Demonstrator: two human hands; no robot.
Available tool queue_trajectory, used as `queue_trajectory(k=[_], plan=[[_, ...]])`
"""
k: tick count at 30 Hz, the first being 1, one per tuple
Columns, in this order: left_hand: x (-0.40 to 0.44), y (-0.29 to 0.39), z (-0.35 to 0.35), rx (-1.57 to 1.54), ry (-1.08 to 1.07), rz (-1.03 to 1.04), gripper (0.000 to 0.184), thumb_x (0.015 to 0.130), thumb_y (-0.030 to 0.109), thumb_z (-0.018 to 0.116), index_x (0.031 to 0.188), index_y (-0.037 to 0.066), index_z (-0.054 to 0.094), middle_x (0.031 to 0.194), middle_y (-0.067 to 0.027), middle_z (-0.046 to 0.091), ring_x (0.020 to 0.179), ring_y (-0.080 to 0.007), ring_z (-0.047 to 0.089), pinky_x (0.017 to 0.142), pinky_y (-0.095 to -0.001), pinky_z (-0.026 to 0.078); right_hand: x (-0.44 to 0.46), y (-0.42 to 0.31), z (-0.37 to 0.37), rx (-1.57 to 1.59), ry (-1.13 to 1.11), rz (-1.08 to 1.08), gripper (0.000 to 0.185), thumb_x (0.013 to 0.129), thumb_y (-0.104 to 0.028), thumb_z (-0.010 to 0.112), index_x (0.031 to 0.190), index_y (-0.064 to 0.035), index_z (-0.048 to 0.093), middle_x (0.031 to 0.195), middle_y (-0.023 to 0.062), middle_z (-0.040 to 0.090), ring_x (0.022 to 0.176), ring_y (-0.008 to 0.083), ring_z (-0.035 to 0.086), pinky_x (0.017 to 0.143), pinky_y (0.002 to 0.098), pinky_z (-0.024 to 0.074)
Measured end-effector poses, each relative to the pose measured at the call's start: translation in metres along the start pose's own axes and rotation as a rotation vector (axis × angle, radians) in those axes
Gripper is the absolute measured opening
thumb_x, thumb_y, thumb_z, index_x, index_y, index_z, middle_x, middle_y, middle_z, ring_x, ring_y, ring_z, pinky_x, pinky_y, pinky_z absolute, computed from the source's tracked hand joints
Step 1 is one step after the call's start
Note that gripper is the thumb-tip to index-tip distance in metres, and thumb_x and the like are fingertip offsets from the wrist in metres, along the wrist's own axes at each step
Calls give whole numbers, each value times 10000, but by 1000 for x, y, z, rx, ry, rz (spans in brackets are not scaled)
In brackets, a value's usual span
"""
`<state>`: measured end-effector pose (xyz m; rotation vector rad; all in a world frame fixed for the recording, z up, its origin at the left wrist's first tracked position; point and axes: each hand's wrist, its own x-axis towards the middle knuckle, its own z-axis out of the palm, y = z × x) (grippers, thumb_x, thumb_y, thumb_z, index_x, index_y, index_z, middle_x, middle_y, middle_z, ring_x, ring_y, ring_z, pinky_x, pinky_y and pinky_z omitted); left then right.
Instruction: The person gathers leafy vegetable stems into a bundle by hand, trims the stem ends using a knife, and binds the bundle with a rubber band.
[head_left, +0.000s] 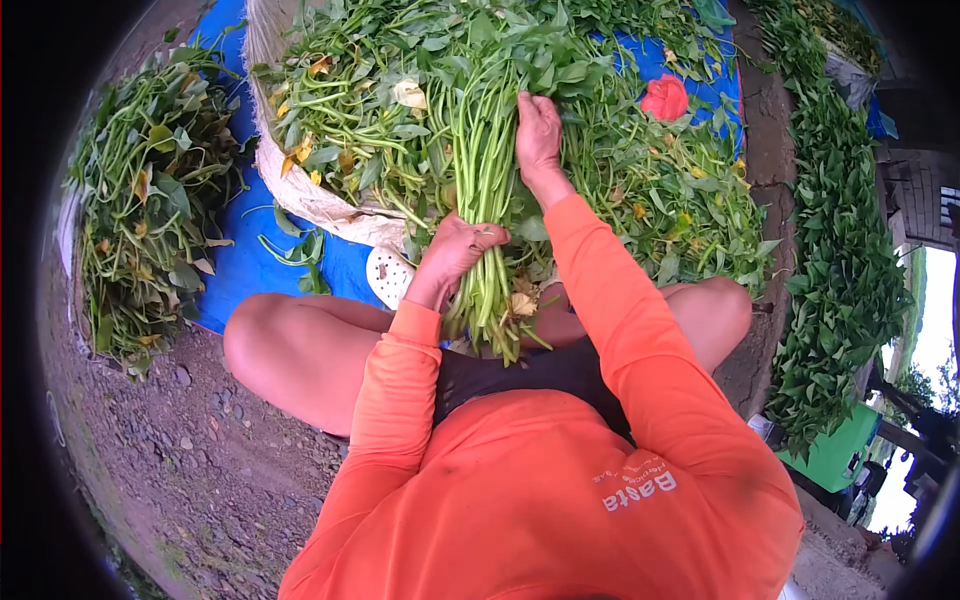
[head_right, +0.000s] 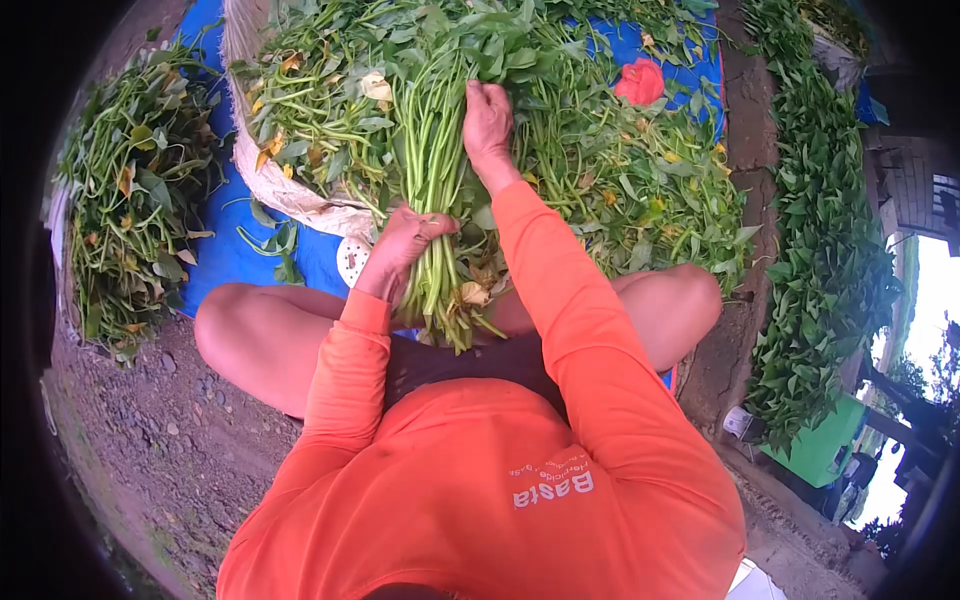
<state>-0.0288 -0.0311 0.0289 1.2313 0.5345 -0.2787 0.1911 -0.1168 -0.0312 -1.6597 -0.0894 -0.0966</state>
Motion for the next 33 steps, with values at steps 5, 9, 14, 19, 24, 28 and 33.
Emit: queue_trajectory(k=[5, 9, 14, 19, 24, 28, 33], plan=[[-7, 16, -40, -189, 95, -133, 193, 847, 158, 797, 939, -10, 767, 759, -90, 707, 625, -198, 684, 612, -343, 585, 55, -40, -21, 245, -340, 550, 492, 1099, -504, 560, 1125, -36, 709, 948, 56, 694, 818, 169, 655, 735, 330, 565], [-4, 6, -64, -175, 209, -59, 189, 861, 152, 791, 942, -18, 774, 780, -87, 720, 649, -190, 688, 604, -336, 575, 72, -24, -50, -95, -74, 63, 361, 1040, -319, 678, 1196, 6, 704, 957, 60, 702, 817, 122, 642, 749, 266, 548], [-1, 13, -64, -203, 305, -79, 155, 877, 103, 780, 960, -28, 782, 795, -85, 739, 637, -177, 683, 589, -322, 559, -33, -101, -59, -194, -472, -87, 232, 975, -192, 750, 1101, 3, 753, 905, 69, 752, 825, 138, 683, 784, 308, 561], [-15, 37, -77, -237, 439, 31, 137, 894, 72, 770, 945, -55, 771, 841, -83, 744, 660, -168, 690, 603, -301, 563, -21, -6, -54, -598, -297, 304, 209, 939, -195, 712, 976, 0, 779, 951, 195, 795, 890, 324, 758, 861, 401, 591], [-17, 48, -87, -233, 541, 127, 133, 937, 64, 733, 949, -63, 767, 826, -80, 729, 697, -155, 675, 653, -298, 553, -75, 58, -40, -862, -380, 516, 238, 920, -169, 631, 990, -11, 794, 1133, 275, 767, 1065, 448, 742, 972, 467, 579], [-17, 45, -83, -240, 554, 129, 103, 870, 36, 756, 871, -66, 770, 782, -73, 730, 629, -149, 663, 612, -295, 546, -90, 81, -5, -515, -155, 345, 225, 897, -212, 754, 1022, -26, 783, 992, 164, 806, 926, 309, 765, 890, 381, 585], [-15, 46, -73, -214, 504, 92, 115, 871, 69, 765, 889, -45, 770, 794, -56, 720, 642, -146, 648, 610, -295, 520, -49, 71, 23, -368, -88, 733, 251, 913, -233, 822, 1049, -27, 776, 1005, 105, 801, 933, 224, 736, 880, 348, 572]])
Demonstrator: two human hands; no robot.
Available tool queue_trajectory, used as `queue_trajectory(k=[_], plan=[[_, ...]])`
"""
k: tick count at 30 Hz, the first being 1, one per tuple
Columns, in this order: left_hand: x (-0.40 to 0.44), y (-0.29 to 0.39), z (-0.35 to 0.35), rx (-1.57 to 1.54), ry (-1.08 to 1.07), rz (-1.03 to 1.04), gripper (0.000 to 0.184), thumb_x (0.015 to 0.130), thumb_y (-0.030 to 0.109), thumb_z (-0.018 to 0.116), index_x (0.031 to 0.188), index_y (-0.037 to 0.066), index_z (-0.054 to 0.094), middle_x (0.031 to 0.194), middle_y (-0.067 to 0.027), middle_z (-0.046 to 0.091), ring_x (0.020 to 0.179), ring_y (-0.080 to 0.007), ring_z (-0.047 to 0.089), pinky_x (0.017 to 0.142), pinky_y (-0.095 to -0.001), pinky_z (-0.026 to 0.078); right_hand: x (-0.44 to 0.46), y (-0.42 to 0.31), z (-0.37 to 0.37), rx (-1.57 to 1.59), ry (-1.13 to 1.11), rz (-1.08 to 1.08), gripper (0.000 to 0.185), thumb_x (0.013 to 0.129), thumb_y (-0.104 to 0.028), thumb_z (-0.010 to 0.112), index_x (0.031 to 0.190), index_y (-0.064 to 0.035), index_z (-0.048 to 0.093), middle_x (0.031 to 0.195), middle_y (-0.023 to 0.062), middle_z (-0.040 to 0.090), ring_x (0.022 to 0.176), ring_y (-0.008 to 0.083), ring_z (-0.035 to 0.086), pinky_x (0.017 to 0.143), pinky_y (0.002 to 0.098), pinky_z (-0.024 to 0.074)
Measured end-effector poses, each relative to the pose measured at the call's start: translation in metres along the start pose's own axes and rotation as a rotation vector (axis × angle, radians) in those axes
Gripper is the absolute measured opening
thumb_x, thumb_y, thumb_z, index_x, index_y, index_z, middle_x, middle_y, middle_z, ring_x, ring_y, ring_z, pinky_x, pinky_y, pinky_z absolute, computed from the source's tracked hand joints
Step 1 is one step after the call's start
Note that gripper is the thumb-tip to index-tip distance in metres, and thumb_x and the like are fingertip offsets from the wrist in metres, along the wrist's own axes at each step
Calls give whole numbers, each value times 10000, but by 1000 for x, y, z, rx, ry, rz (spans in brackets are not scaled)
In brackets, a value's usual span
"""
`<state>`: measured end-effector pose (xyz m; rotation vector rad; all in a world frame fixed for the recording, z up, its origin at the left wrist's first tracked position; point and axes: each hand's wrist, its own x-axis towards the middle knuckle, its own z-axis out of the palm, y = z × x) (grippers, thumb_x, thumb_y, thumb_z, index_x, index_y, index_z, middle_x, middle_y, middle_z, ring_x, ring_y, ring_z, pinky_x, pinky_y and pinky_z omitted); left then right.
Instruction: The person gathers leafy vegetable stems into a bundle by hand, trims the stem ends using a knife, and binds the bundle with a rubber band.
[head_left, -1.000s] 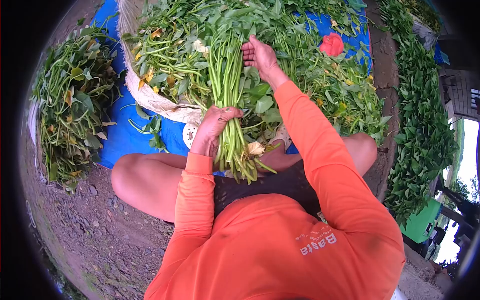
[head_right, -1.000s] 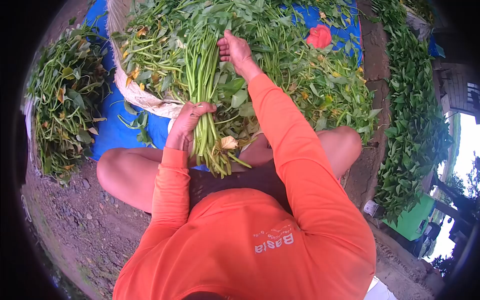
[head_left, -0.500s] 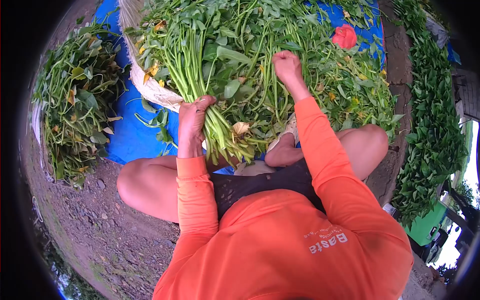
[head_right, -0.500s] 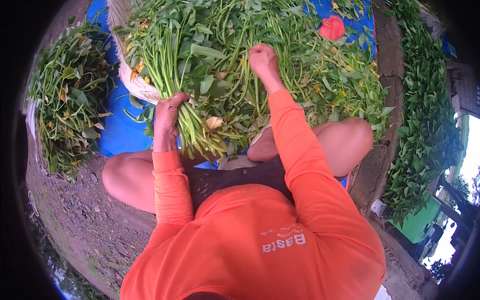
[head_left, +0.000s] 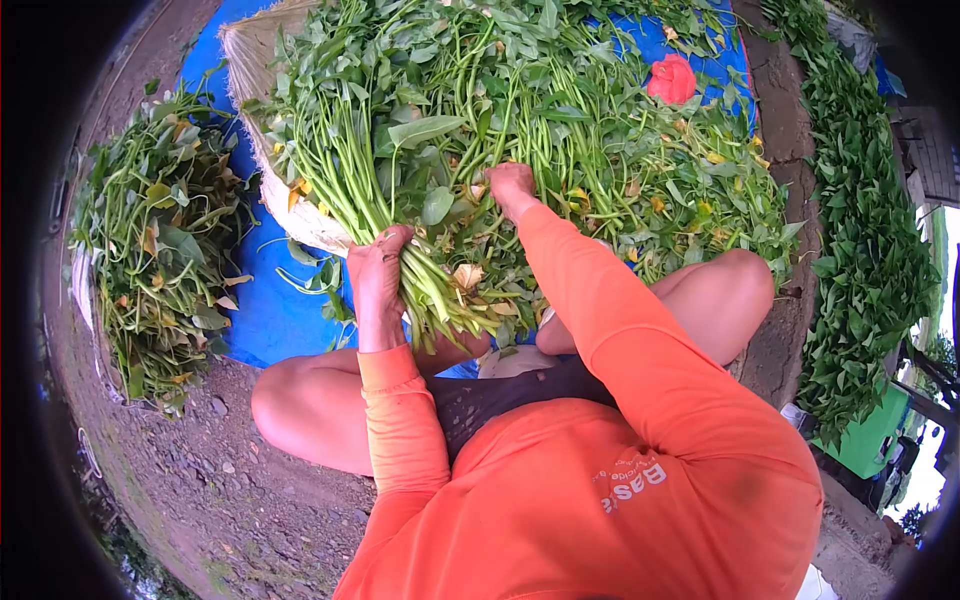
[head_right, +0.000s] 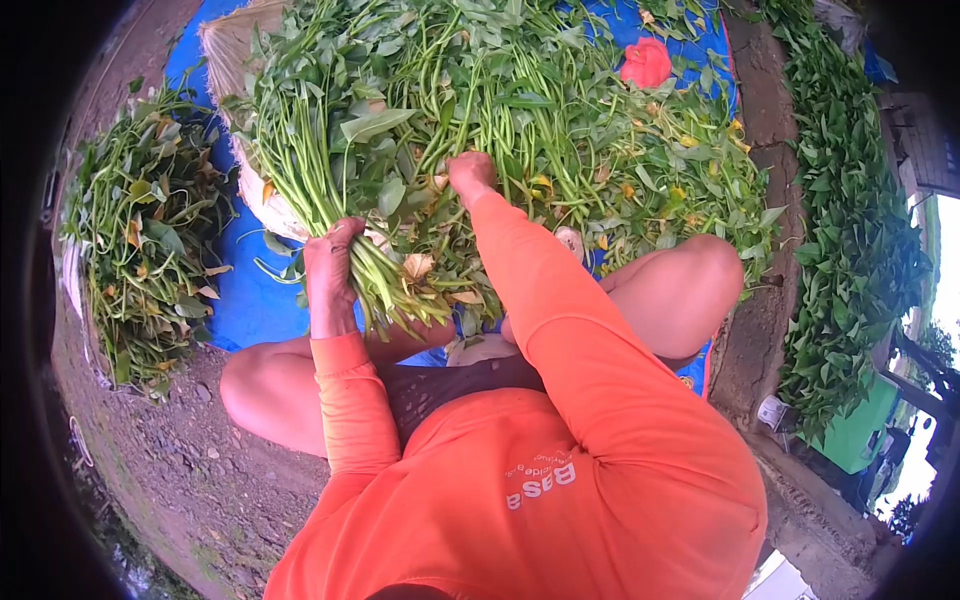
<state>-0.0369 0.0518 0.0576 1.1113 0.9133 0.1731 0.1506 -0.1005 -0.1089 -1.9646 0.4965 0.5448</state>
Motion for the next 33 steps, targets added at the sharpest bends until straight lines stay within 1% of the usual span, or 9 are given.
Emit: queue_trajectory(k=[5, 8, 12, 19, 22, 23, 25, 29, 33], plan=[[2, 12, 13, -3, 13, -3, 90, 845, -2, 754, 767, -17, 711, 694, -22, 666, 574, -117, 610, 554, -276, 486, -26, -32, -48, 30, 58, -352, 222, 998, -181, 767, 1149, -24, 728, 943, 55, 726, 879, 160, 674, 830, 310, 558], [9, 4, 18, 24, -9, -7, 82, 848, -4, 755, 771, -11, 727, 706, -16, 671, 577, -112, 600, 553, -272, 474, -64, -59, -109, 292, -157, -358, 186, 1052, -142, 711, 1190, -18, 720, 967, 8, 716, 815, 76, 629, 717, 230, 517], [16, -12, 28, -2, -38, 46, 97, 842, 7, 769, 755, -11, 728, 703, -11, 671, 568, -118, 587, 555, -278, 467, -105, -70, -157, 299, -168, -483, 247, 1073, -114, 684, 1290, -2, 719, 952, -10, 706, 804, 65, 617, 720, 224, 516], [11, -38, 47, -46, -182, 35, 40, 818, -11, 773, 835, -46, 764, 785, -45, 735, 633, -133, 654, 617, -290, 527, -180, -74, -181, 126, 19, -828, 275, 1037, -135, 724, 1234, 57, 742, 1047, 117, 758, 865, 152, 699, 788, 293, 569], [2, -49, 65, -75, -247, 27, 89, 843, 13, 785, 900, -54, 776, 818, -61, 744, 666, -143, 670, 624, -291, 537, -193, -61, -160, 136, -61, -756, 280, 1061, -155, 716, 1256, 44, 731, 915, 19, 703, 741, 72, 595, 662, 244, 515], [-7, -52, 70, -92, -274, 51, 87, 850, 22, 787, 895, -52, 776, 826, -65, 745, 671, -139, 671, 624, -287, 535, -183, -42, -148, 111, -137, -631, 288, 1045, -157, 699, 1215, 72, 742, 1047, 165, 786, 899, 208, 728, 853, 328, 575], [-22, -49, 78, -149, -370, -19, 97, 866, 37, 792, 912, -45, 769, 850, -62, 749, 680, -128, 667, 632, -282, 539, -173, -13, -131, 78, -267, -441, 301, 1053, -169, 676, 1215, 78, 737, 1054, 180, 796, 963, 220, 736, 903, 339, 566], [-34, -47, 81, -155, -450, 25, 187, 900, 69, 808, 1047, -27, 746, 922, -49, 751, 754, -128, 684, 690, -293, 567, -185, 5, -125, 240, -279, -539, 219, 1062, -120, 657, 1151, 57, 751, 1042, 145, 779, 948, 166, 703, 891, 302, 549], [-32, -53, 86, -220, -462, 77, 238, 904, 100, 829, 1085, -31, 749, 965, -57, 758, 826, -136, 690, 763, -295, 561, -195, 2, -125, 184, -156, -694, 177, 1064, -60, 662, 1171, 40, 760, 1015, 38, 716, 906, 112, 628, 844, 267, 516]])
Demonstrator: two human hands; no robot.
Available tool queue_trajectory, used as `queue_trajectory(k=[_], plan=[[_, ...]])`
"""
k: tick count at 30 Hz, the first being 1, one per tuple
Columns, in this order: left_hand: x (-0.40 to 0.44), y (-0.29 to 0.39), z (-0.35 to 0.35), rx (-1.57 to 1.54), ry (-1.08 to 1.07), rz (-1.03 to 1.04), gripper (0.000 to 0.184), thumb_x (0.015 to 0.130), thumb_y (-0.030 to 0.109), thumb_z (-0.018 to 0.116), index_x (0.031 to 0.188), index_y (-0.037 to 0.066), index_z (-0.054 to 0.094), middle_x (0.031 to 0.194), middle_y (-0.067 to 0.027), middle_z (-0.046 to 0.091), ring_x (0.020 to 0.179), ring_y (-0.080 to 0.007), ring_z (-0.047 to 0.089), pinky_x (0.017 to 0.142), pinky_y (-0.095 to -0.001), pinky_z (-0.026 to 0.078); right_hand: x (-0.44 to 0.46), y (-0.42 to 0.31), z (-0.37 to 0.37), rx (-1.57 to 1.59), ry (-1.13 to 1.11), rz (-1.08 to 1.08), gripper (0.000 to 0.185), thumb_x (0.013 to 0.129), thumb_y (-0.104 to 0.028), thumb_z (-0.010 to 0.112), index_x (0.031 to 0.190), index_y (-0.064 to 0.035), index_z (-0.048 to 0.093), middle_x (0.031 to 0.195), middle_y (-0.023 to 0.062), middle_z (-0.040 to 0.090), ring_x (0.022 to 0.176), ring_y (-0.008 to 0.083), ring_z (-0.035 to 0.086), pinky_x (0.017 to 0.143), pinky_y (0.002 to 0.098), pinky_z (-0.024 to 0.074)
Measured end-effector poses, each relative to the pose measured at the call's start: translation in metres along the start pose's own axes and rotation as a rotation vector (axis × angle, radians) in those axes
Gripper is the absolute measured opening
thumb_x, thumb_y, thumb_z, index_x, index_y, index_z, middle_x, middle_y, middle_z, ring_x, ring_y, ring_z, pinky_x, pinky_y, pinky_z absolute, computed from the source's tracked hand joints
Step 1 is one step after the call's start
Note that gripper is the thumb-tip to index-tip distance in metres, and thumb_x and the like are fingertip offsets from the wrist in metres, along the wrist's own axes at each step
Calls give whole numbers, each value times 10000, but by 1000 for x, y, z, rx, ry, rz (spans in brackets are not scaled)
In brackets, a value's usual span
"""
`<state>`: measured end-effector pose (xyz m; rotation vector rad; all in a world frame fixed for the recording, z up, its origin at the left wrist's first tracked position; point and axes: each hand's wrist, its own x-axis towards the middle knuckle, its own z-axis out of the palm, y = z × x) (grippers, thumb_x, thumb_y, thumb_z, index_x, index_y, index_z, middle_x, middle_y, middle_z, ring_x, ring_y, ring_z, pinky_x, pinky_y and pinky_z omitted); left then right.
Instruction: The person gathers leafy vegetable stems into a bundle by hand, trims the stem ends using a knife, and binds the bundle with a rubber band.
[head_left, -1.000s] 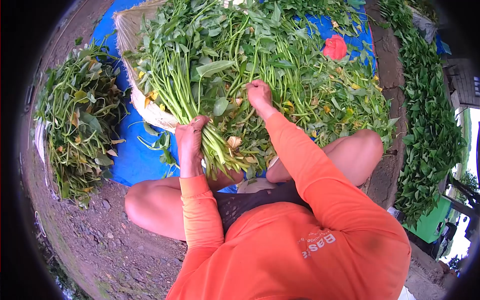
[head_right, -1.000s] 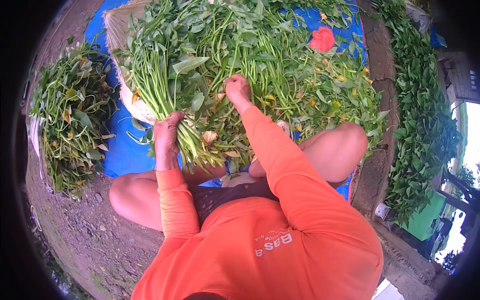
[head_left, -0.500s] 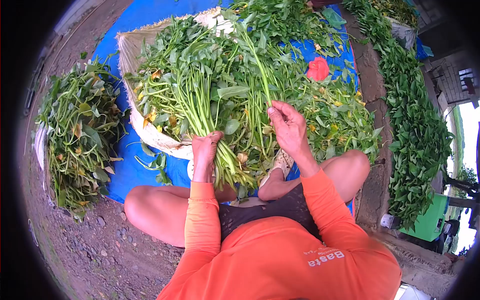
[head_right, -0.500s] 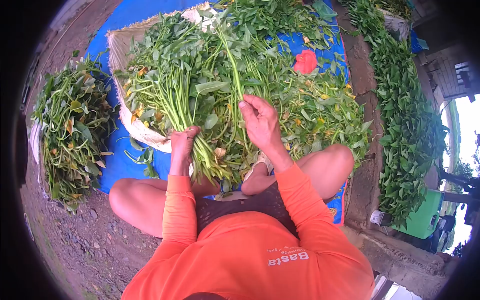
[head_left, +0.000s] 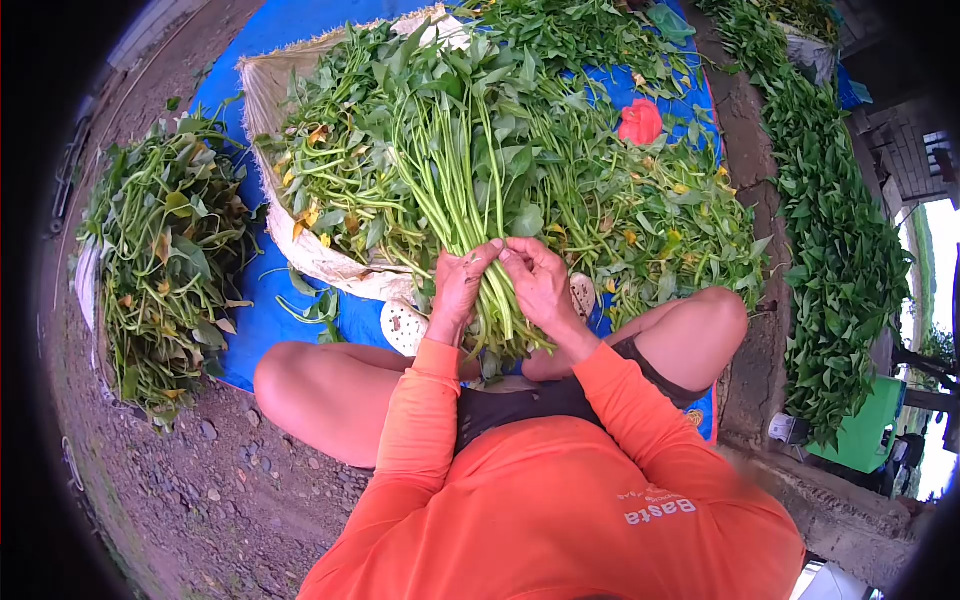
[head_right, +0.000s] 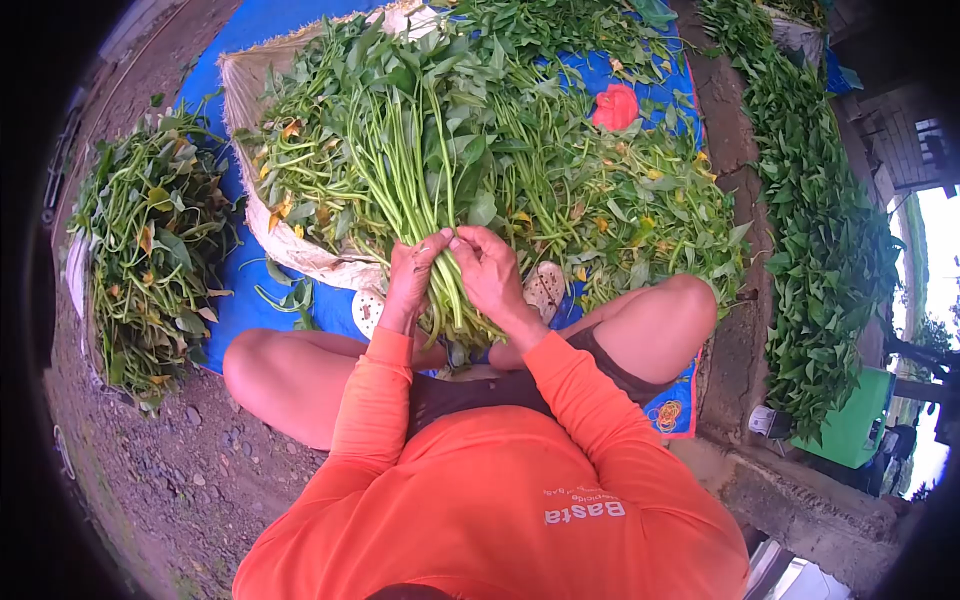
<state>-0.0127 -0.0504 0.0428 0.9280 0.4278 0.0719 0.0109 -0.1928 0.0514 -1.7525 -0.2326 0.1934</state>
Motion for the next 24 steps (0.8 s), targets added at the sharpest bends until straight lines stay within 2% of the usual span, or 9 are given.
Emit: queue_trajectory(k=[2, 8, 12, 14, 16, 19, 22, 23, 24], plan=[[-3, 1, -1, -28, 14, -44, 239, 906, 116, 839, 1078, -28, 757, 966, -56, 759, 847, -137, 687, 789, -296, 552, 2, 5, -2, -43, -29, -110, 170, 1056, -52, 671, 1176, 34, 756, 989, 47, 693, 891, 126, 616, 830, 278, 506], [-2, -2, -6, -10, 105, -104, 240, 895, 130, 850, 1058, -21, 758, 950, -57, 753, 826, -137, 676, 763, -308, 543, 1, 16, 4, -52, -196, -46, 191, 1042, -41, 684, 1204, 37, 749, 1012, 79, 672, 959, 169, 625, 875, 298, 497], [3, 4, -8, -5, 299, 22, 166, 856, 80, 812, 971, -7, 729, 856, -49, 715, 721, -132, 647, 691, -308, 535, 17, 14, 0, -57, -336, -70, 258, 1033, -64, 705, 1275, 11, 752, 1032, 66, 706, 924, 169, 653, 858, 305, 532], [8, 15, -27, 22, 349, -17, 97, 844, 37, 764, 905, -6, 701, 779, -46, 679, 635, -136, 625, 614, -295, 516, 38, 14, -6, 182, -193, 205, 223, 1022, -66, 699, 1222, -12, 781, 1011, 49, 738, 831, 169, 661, 777, 321, 555], [19, 19, -56, 69, 408, 62, 120, 870, 78, 768, 875, -38, 738, 789, -89, 702, 646, -187, 670, 629, -311, 548, 75, 49, -19, 56, 102, 420, 182, 1000, -100, 706, 1142, -28, 796, 960, 38, 757, 806, 159, 681, 745, 322, 570], [18, 49, -73, 186, 464, 145, 135, 880, 81, 746, 848, -50, 733, 771, -88, 694, 651, -177, 660, 635, -308, 544, 105, 130, -32, -355, 111, 398, 184, 965, -168, 739, 1087, -41, 792, 957, 69, 782, 856, 177, 719, 796, 339, 583], [13, 70, -72, 241, 531, 140, 161, 902, 83, 740, 853, -70, 743, 776, -95, 694, 668, -171, 662, 640, -304, 541, 111, 141, -7, -565, 31, 479, 226, 920, -217, 784, 1086, -64, 795, 971, 111, 799, 894, 223, 746, 859, 374, 589], [11, 74, -72, 247, 534, 98, 150, 900, 70, 745, 860, -75, 748, 786, -98, 697, 670, -171, 666, 649, -305, 558, 112, 137, 0, -567, 36, 533, 233, 898, -223, 781, 1080, -78, 794, 1057, 149, 802, 945, 300, 752, 918, 412, 578], [11, 73, -71, 228, 529, 111, 149, 899, 68, 745, 861, -77, 747, 789, -98, 697, 665, -171, 664, 646, -305, 559, 113, 134, 7, -597, 41, 524, 230, 896, -222, 779, 1073, -76, 791, 1071, 156, 799, 965, 313, 750, 929, 415, 575]])
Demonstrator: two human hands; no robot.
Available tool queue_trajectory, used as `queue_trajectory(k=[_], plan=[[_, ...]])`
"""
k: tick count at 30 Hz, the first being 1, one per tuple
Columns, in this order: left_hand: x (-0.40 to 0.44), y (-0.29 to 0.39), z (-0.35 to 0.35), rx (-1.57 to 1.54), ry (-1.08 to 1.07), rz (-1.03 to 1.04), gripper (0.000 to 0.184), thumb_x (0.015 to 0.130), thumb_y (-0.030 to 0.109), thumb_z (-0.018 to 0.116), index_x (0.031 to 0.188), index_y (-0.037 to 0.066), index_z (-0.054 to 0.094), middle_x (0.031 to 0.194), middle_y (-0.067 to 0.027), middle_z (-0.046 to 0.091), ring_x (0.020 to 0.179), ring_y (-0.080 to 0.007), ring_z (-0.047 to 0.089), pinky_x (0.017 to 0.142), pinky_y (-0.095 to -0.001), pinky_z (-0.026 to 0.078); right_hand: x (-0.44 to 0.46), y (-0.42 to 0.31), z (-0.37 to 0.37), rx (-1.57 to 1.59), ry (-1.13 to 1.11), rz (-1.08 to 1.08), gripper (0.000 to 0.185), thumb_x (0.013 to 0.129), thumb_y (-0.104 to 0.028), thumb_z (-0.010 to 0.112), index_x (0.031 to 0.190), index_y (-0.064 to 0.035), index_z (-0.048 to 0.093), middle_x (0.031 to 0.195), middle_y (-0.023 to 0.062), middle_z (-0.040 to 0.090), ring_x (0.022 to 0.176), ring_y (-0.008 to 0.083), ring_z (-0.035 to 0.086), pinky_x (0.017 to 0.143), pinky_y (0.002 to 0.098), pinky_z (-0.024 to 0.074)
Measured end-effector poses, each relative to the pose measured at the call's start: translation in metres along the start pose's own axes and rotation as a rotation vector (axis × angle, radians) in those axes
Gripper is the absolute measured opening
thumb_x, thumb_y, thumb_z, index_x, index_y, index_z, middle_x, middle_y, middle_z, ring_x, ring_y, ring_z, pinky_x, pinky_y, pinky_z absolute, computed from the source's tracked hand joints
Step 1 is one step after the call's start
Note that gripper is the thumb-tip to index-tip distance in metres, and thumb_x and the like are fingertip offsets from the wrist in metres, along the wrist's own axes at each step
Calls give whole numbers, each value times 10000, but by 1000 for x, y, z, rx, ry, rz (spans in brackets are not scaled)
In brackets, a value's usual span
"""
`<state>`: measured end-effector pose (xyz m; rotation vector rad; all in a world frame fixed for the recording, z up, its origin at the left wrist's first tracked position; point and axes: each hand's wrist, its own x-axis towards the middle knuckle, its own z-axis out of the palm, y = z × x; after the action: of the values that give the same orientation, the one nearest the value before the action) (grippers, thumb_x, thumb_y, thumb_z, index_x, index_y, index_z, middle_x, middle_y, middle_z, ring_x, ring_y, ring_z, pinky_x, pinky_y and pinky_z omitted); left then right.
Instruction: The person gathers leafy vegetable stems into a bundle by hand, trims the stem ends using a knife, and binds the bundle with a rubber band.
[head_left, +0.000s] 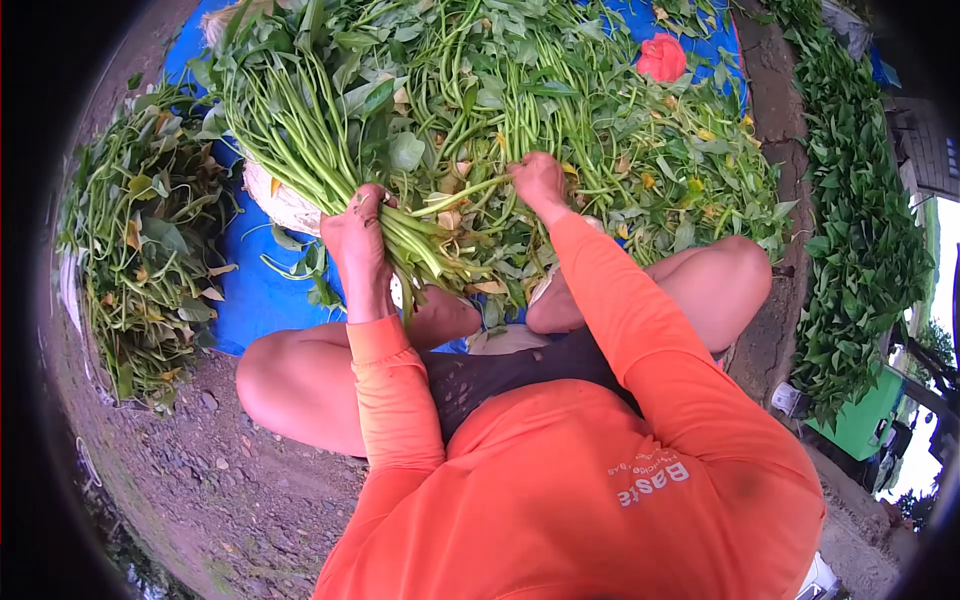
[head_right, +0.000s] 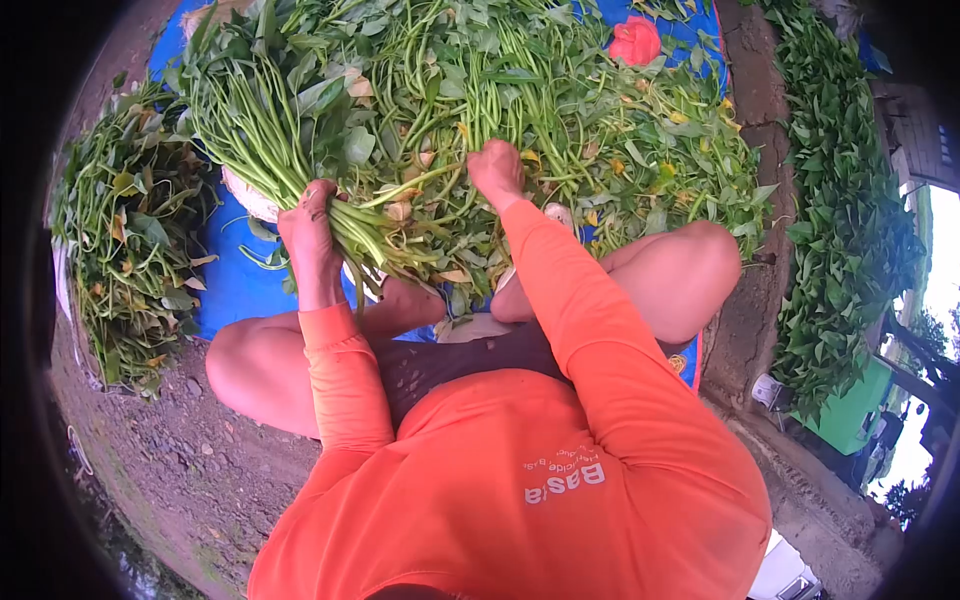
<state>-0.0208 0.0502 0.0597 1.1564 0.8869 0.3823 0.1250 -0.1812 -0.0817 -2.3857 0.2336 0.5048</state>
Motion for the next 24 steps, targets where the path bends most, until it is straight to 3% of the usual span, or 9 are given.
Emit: queue_trajectory(k=[3, 6, 10, 11, 14, 17, 20, 22, 24], plan=[[1, -8, 3, -28, -8, 13, 142, 885, 65, 747, 849, -72, 743, 796, -97, 701, 643, -172, 657, 623, -303, 549, 2, -5, 7, 14, 17, -28, 203, 905, -228, 756, 1029, -68, 772, 1092, 193, 781, 1027, 365, 736, 955, 445, 563], [5, -9, 4, 11, -42, -16, 126, 869, 72, 748, 843, -51, 741, 783, -92, 704, 635, -170, 659, 612, -300, 541, -3, -6, -4, 61, 197, -256, 228, 947, -189, 701, 1110, -38, 752, 988, 283, 752, 956, 466, 728, 918, 518, 574], [7, -14, 12, 6, -79, -100, 132, 865, 77, 749, 855, -54, 737, 769, -93, 704, 630, -168, 662, 608, -300, 543, -26, -21, -62, 626, -77, 84, 345, 1049, -152, 662, 1366, -20, 620, 939, 134, 723, 767, 182, 681, 695, 326, 573], [8, -19, 14, -23, -71, -89, 139, 868, 77, 745, 870, -61, 731, 773, -99, 704, 632, -174, 671, 609, -304, 555, -37, -29, -82, 649, -98, 32, 283, 1082, -136, 639, 1344, -30, 631, 928, 37, 705, 732, 88, 625, 620, 238, 515], [2, -18, 20, -33, -117, -93, 137, 872, 75, 742, 883, -61, 730, 779, -99, 704, 635, -183, 681, 600, -312, 569, -54, -32, -128, 880, -219, -54, 353, 1063, -131, 684, 1390, -11, 625, 957, 32, 717, 773, 86, 631, 678, 243, 521], [-2, -18, 29, -68, -127, -126, 68, 841, 29, 741, 836, -24, 699, 712, -85, 689, 582, -151, 648, 548, -295, 519, -83, -38, -164, 782, -143, -192, 300, 1055, -134, 702, 1329, -21, 661, 965, 32, 721, 789, 96, 637, 708, 251, 526], [-7, -22, 34, -9, -186, -149, 120, 857, 74, 744, 810, -35, 727, 728, -95, 703, 593, -172, 662, 571, -303, 535, -87, -16, -190, 850, -363, 89, 301, 1042, -126, 720, 1301, 9, 646, 946, 55, 727, 736, 120, 636, 658, 253, 523], [-1, -32, 31, 47, -237, -129, 155, 886, 98, 745, 863, -55, 734, 791, -108, 718, 626, -200, 693, 599, -323, 578, -104, -9, -204, 939, -394, 64, 229, 1030, -140, 748, 1222, -42, 673, 978, 50, 725, 804, 141, 653, 713, 269, 533], [-8, -29, 33, 107, -225, -172, 164, 891, 116, 751, 861, -45, 748, 769, -100, 719, 621, -184, 681, 595, -309, 550, -124, 0, -212, 1056, -350, 31, 221, 1025, -143, 755, 1211, -50, 678, 994, 42, 720, 837, 139, 652, 738, 274, 534]])
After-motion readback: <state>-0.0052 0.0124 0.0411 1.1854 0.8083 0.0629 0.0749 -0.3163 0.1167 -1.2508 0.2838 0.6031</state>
